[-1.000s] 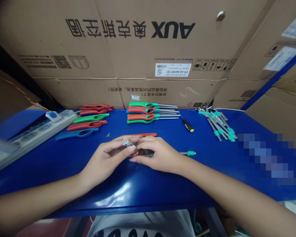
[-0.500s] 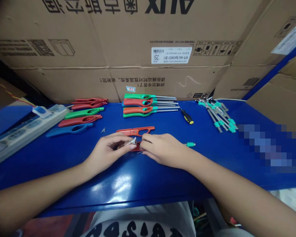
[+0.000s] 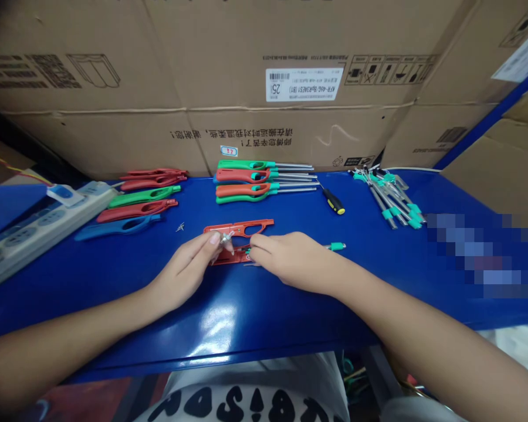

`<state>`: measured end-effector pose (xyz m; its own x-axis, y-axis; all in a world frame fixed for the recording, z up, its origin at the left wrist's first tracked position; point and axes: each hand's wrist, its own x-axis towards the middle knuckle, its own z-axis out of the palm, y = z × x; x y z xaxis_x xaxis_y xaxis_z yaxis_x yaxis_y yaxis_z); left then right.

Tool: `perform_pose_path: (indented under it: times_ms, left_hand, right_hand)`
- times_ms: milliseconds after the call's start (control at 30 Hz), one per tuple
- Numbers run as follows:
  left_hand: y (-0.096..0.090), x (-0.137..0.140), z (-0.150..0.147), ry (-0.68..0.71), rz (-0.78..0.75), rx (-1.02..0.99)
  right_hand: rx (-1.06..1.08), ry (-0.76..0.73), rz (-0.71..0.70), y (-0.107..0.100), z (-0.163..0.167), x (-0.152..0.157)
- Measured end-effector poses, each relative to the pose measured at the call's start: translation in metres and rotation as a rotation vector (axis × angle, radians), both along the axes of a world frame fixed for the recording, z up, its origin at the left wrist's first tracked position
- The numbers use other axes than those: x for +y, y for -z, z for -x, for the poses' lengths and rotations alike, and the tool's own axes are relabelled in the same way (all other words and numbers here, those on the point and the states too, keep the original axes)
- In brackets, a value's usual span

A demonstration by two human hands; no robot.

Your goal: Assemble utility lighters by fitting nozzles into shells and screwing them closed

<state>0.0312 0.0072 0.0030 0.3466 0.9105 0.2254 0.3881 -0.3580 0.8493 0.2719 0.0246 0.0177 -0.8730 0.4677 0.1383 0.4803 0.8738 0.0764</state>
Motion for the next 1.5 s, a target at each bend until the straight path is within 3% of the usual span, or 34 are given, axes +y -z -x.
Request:
perform_pose_path:
  times_ms: [300, 467, 600, 733, 1167, 1500]
  left_hand:
    - [0.006, 0.004, 0.0, 0.005, -0.065, 0.043]
    - [0.007, 0.005, 0.0, -0.003, -0.072, 0.031]
    - [0.006, 0.006, 0.001, 0.002, -0.102, 0.053]
    - [0.006, 0.006, 0.001, -0.006, -0.124, 0.067]
    - [0.006, 0.006, 0.001, 0.025, -0.13, 0.081]
    - [0.006, 0.005, 0.001, 0.03, -0.125, 0.071]
  right_hand:
    - [0.447, 0.115, 0.425, 0.002, -0.001, 0.012]
    - [0.56, 0.178, 0.651, 0.001, 0.002, 0.01]
    - [0.593, 0.139, 0.599, 0.003, 0.002, 0.012]
    - [0.652, 0.146, 0.643, 0.008, 0.002, 0.015]
    - [0.787, 0.273, 1.024, 0.015, 0.006, 0.017]
    - [0.744, 0.189, 0.936, 0.014, 0.005, 0.02]
